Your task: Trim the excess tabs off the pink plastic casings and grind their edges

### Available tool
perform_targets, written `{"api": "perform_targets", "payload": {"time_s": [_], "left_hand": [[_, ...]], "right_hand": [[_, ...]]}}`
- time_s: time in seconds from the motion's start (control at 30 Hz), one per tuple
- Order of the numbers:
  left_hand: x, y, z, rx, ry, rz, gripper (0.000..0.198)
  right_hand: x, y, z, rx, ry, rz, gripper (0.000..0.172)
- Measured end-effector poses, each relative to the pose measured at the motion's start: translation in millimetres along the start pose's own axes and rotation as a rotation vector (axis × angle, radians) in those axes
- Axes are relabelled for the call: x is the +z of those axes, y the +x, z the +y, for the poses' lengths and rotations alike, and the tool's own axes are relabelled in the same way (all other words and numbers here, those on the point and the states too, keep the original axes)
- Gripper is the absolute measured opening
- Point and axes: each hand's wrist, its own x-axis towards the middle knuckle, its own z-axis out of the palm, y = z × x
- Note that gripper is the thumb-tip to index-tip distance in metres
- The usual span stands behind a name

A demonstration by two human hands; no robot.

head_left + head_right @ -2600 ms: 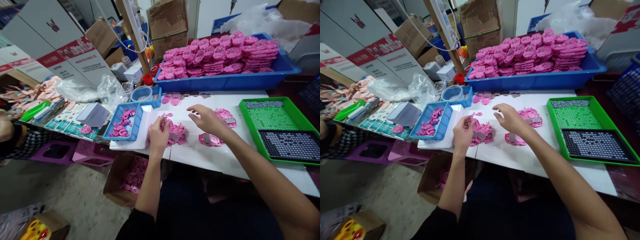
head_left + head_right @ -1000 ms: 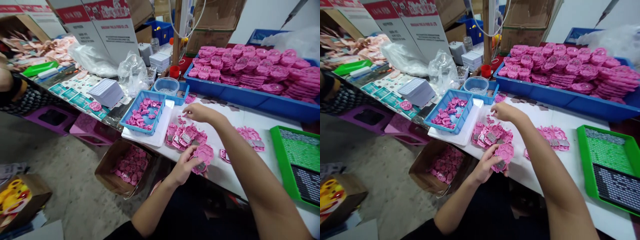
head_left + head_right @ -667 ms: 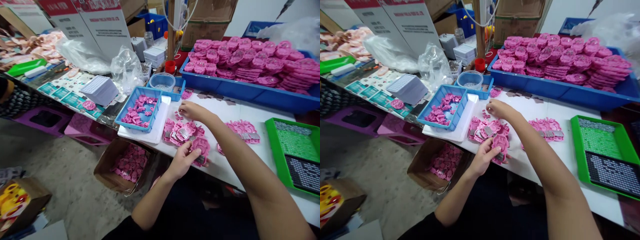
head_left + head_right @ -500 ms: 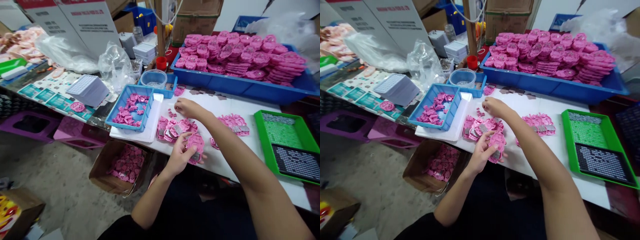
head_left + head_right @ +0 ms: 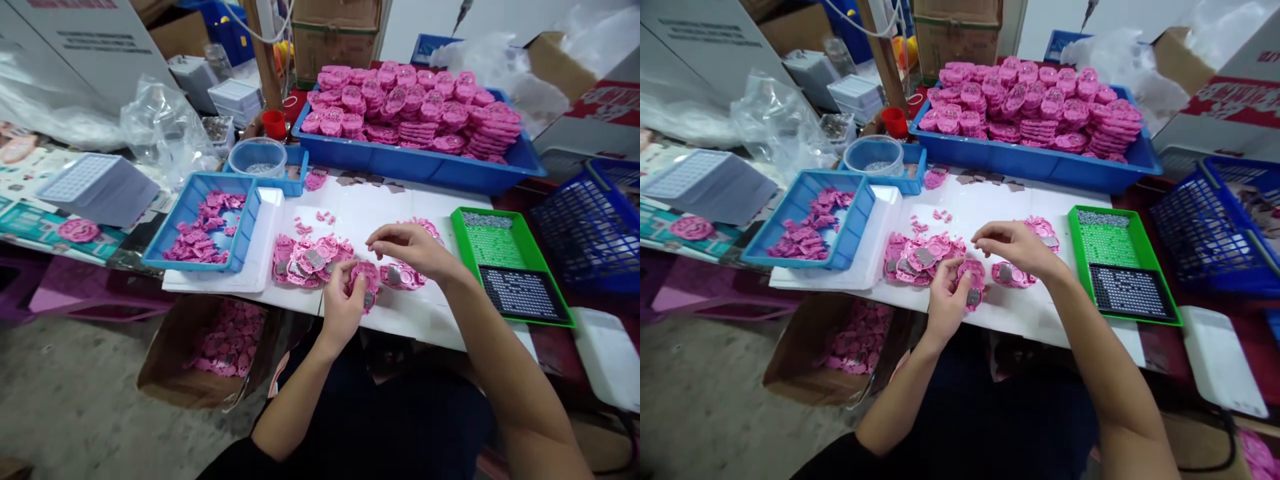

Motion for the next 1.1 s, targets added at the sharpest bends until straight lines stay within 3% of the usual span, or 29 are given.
{"api": "perform_targets", "payload": {"time_s": [0.17, 0.43, 0.63, 0.73, 0.9, 1.1], "left_hand": [[8.8, -2.9, -3.5, -0.016, 0.016, -0.003, 0.028], [10.1, -1.1, -3.5, -0.071, 0.082, 0.001, 0.024], [4.8, 2.0, -4.8, -0.011, 0.175, -0.014, 0.013], [1.6, 2.2, -6.0, 0.045, 0.207, -0.023, 0.012], [-0.2, 1.7, -5.8, 0.005, 0.125, -0.075, 0.022], [-1.6, 2.7, -5.9, 0.016, 0.121, -0.088, 0.024]], "right_hand": [[7.9, -2.9, 9.3, 0.009, -0.086, -0.131, 0.036], [5.3, -6.6, 19.0, -0.095, -0.15, -0.133, 0.036], [10.4, -7.6, 16.4, -0.171, -0.417, -0.103, 0.031], [10.8, -6.8, 10.9, -0.15, -0.47, -0.128, 0.033], [3.6, -5.2, 7.3, -0.038, -0.366, -0.234, 0.04], [7.3, -8.6, 6.0, -0.014, -0.386, -0.149, 0.035]]}}
